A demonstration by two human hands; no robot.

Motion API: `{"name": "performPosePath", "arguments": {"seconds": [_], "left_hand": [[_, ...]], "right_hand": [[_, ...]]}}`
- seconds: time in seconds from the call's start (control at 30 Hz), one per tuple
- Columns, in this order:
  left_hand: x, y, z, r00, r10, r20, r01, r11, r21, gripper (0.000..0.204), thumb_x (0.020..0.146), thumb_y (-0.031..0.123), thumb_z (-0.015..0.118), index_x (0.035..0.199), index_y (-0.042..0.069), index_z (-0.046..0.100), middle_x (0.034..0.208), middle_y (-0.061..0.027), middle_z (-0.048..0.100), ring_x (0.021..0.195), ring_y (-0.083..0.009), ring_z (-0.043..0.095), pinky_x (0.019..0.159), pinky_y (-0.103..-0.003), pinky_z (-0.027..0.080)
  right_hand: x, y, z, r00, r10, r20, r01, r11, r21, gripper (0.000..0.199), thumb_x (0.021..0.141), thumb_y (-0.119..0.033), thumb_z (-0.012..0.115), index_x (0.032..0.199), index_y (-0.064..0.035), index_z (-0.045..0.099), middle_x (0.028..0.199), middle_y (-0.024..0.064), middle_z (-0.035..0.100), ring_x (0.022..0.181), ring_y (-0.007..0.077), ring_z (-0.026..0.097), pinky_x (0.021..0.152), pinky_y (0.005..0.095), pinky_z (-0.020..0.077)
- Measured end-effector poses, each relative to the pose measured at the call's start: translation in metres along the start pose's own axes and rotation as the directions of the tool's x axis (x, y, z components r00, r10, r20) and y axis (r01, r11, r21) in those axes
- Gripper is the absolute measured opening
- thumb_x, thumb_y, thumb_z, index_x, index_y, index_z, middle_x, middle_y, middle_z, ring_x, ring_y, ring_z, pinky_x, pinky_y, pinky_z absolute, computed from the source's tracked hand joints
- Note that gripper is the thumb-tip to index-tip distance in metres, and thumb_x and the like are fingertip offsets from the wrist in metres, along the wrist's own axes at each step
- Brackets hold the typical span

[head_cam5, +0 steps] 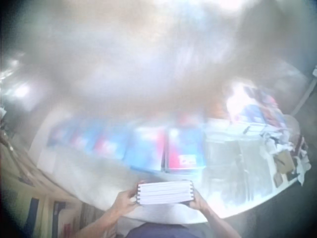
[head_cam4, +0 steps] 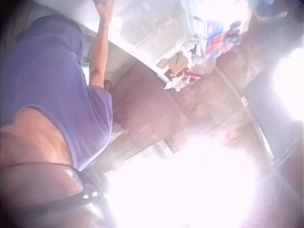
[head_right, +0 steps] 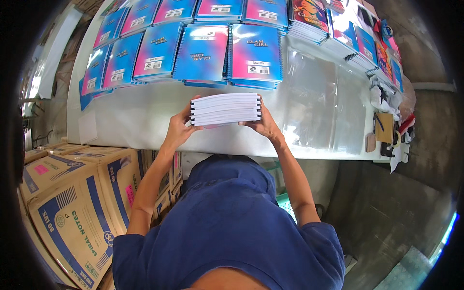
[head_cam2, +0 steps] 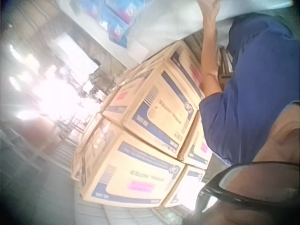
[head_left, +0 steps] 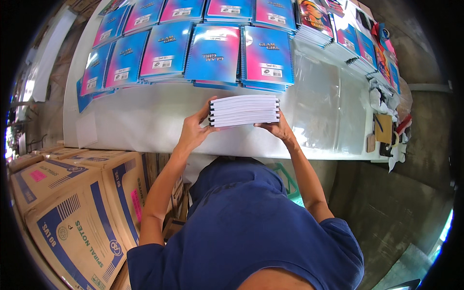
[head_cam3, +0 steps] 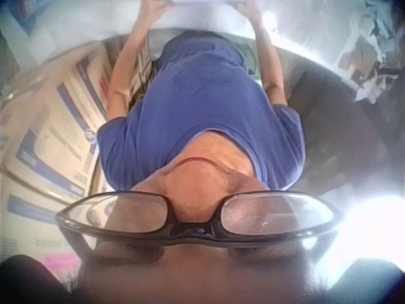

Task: The person uses pliers to trim spiral bindings on a stack of notebooks, organizes them into rows, and then places a stack of notebooks into a large plastic bag.

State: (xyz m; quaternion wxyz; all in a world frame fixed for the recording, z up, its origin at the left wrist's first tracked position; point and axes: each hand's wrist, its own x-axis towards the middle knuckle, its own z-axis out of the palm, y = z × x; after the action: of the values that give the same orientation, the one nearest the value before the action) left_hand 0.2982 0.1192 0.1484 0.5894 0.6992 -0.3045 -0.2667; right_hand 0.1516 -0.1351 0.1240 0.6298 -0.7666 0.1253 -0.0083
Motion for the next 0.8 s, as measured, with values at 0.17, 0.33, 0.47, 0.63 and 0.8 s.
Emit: {"name": "performPosePath", "arguments": {"seconds": [0.17,0.33,0.47,0.63,0.8], "left_hand": [[-0.002,0.002,0.002,0.994,0.005,-0.106,0.009,0.991,0.131,0.078,0.065,-0.001,0.079,0.136,0.007,0.049,0.121,-0.0153,0.064,0.111,-0.0258,0.063,0.095,-0.034,0.050],[-0.010,0.014,0.002,0.993,0.033,-0.110,-0.014,0.985,0.173,0.067,0.074,-0.001,0.075,0.135,-0.001,0.048,0.128,-0.0147,0.060,0.109,-0.0205,0.063,0.095,-0.031,0.048],[-0.015,-0.009,0.001,0.999,0.017,-0.041,-0.003,0.947,0.322,0.057,0.079,-0.001,0.070,0.133,-0.005,0.049,0.127,-0.0141,0.061,0.105,-0.0159,0.063,0.093,-0.027,0.046],[0.001,0.009,0.009,0.991,0.123,0.044,-0.130,0.940,0.316,0.057,0.083,0.005,0.070,0.133,-0.009,0.047,0.112,-0.0175,0.067,0.100,-0.0188,0.064,0.092,-0.030,0.046],[0.066,0.069,0.108,0.988,0.066,0.140,-0.060,0.997,-0.047,0.056,0.089,0.011,0.067,0.136,-0.010,0.043,0.119,-0.0120,0.061,0.106,-0.0142,0.058,0.091,-0.026,0.045]], "right_hand": [[0.001,-0.015,-0.001,0.997,0.067,0.030,-0.069,0.996,0.054,0.098,0.066,-0.010,0.088,0.140,-0.0062,0.025,0.122,0.0065,0.052,0.112,0.0164,0.050,0.098,0.0336,0.0431],[-0.007,-0.014,0.012,0.999,0.039,-0.010,-0.029,0.862,0.506,0.087,0.076,-0.004,0.079,0.142,-0.0130,0.023,0.121,0.0074,0.050,0.111,0.0162,0.049,0.092,0.0353,0.0492],[-0.016,-0.005,0.016,0.970,-0.229,-0.084,0.224,0.972,-0.066,0.089,0.073,-0.007,0.082,0.139,-0.0040,0.023,0.125,0.0109,0.048,0.118,0.0216,0.044,0.101,0.0360,0.0409],[-0.027,-0.029,-0.019,0.996,-0.049,-0.073,0.066,0.965,0.254,0.104,0.069,-0.017,0.085,0.148,-0.0053,0.019,0.139,0.0154,0.043,0.131,0.0255,0.037,0.111,0.0399,0.0294],[-0.077,-0.050,-0.118,0.931,0.204,-0.303,-0.107,0.946,0.307,0.087,0.073,-0.035,0.081,0.140,0.0005,0.037,0.127,0.0211,0.052,0.122,0.0324,0.047,0.106,0.0401,0.0346]]}}
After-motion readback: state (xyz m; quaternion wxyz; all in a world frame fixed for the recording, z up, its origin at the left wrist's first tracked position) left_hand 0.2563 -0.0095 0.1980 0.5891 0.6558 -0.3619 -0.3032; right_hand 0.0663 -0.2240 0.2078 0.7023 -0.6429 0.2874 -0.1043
